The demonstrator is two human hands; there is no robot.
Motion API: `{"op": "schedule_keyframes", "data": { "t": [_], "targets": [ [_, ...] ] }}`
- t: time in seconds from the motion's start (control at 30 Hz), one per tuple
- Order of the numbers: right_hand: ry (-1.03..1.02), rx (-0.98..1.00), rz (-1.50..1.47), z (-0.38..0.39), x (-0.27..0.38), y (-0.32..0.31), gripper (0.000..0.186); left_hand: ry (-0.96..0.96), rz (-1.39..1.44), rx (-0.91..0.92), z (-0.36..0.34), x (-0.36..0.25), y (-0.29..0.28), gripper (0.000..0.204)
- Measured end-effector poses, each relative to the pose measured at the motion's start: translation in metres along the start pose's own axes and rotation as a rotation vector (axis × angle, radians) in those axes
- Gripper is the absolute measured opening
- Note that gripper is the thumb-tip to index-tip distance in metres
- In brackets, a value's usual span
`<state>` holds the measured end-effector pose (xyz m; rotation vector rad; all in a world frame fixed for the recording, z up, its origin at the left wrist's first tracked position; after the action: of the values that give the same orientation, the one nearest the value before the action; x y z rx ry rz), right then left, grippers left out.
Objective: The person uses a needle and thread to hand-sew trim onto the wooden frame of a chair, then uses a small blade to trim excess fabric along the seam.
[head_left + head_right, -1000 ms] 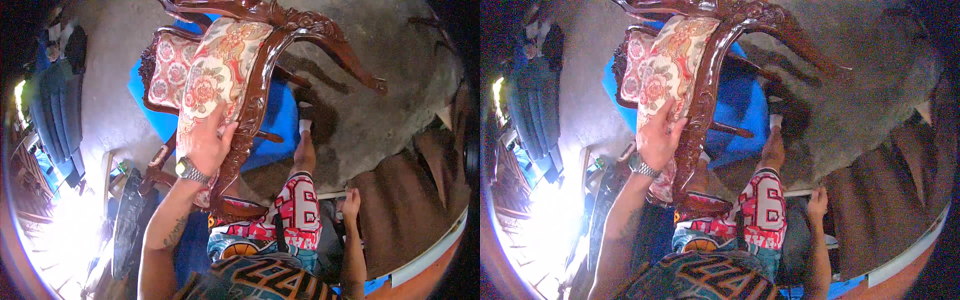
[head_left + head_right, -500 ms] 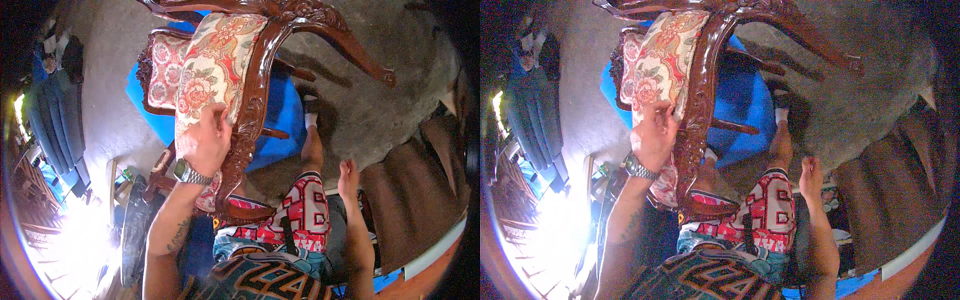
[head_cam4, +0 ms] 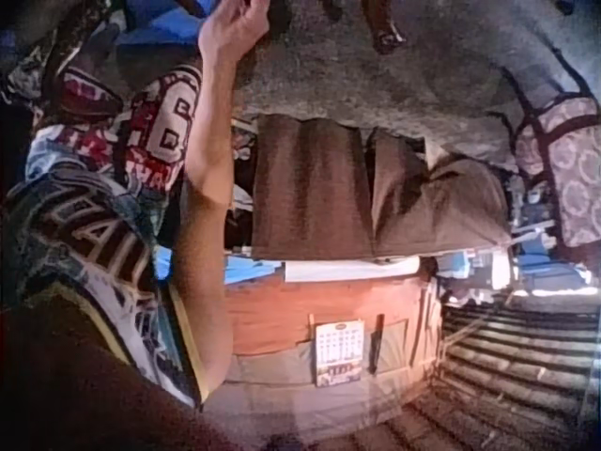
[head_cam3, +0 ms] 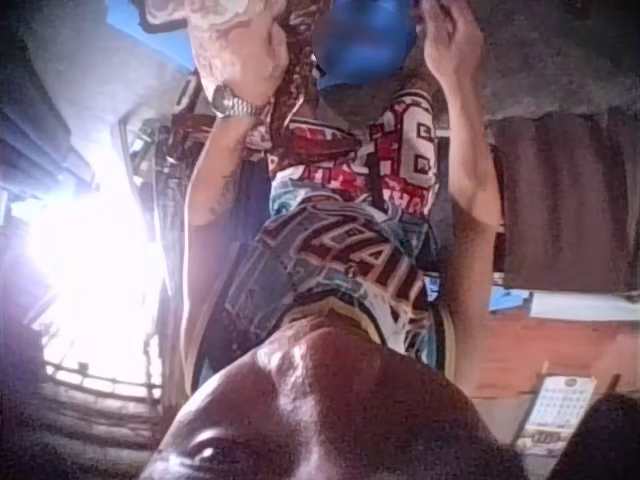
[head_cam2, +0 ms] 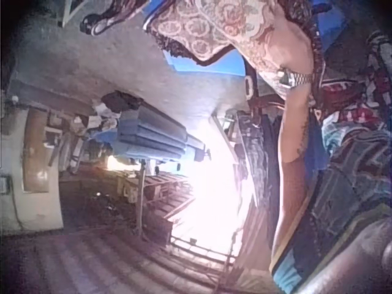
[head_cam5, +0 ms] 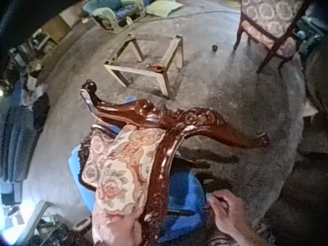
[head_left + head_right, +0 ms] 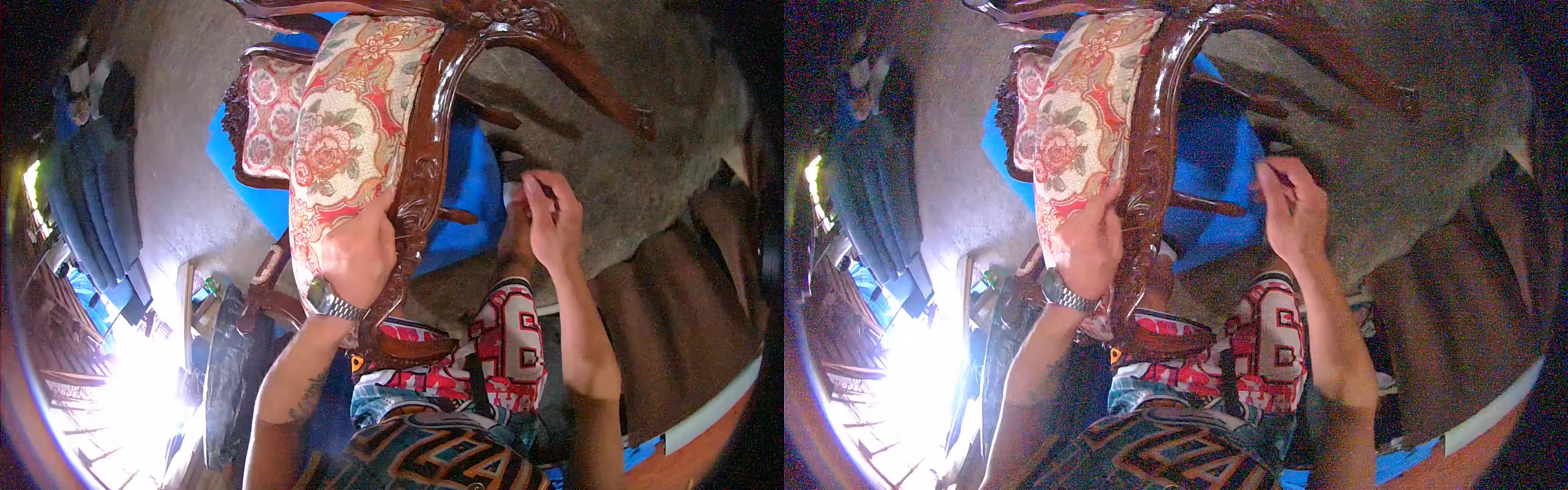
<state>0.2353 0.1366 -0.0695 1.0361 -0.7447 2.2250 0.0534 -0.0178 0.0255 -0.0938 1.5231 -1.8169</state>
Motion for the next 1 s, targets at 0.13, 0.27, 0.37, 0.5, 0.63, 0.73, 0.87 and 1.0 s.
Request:
{"op": "schedule_keyframes", "data": {
  "t": [0.13,0.27,0.37,0.5,0.63,0.73,0.87,1.0],
  "targets": [
    [0.047,-0.003,-0.342,-0.023,0.045,0.03,0.014,0.069,0.086,-0.074,0.001,-0.002,-0.002,0.034],
    [-0.045,0.094,-0.437,-0.035,0.065,0.055,0.014,0.149,0.144,-0.07,0.002,-0.003,-0.006,0.033],
    [0.034,0.123,-0.367,-0.035,0.063,0.067,0.02,-0.009,0.18,-0.191,0.003,0.002,-0.006,0.031],
    [0.06,0.064,-0.316,-0.035,0.057,0.074,0.021,-0.439,0.213,-0.063,0.002,0.006,-0.004,0.029],
    [0.018,0.041,-0.324,-0.038,0.061,0.081,0.02,-0.383,0.187,-0.088,-0.002,0.006,-0.008,0.028],
    [-0.052,0.082,-0.282,-0.04,0.071,0.085,0.018,-0.164,0.171,-0.142,-0.003,0.004,-0.012,0.029],
    [-0.19,0.119,-0.24,-0.044,0.082,0.087,0.017,-0.127,0.21,-0.099,-0.003,0.003,-0.008,0.033],
    [-0.247,0.151,-0.233,-0.045,0.08,0.091,0.017,-0.149,0.161,-0.053,-0.003,0.005,-0.006,0.034]
  ]
}}
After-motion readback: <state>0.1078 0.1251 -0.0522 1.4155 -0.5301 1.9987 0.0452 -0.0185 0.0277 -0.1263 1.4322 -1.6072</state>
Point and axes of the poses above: each hand's wrist, its own z-axis away from the middle knuckle, its own y-axis out of the palm, x = y × z, the point moved 6 cm from there along -z, towards the middle knuckle, and after that the axes turned 3 degrees about y, right-handed, at the moved point
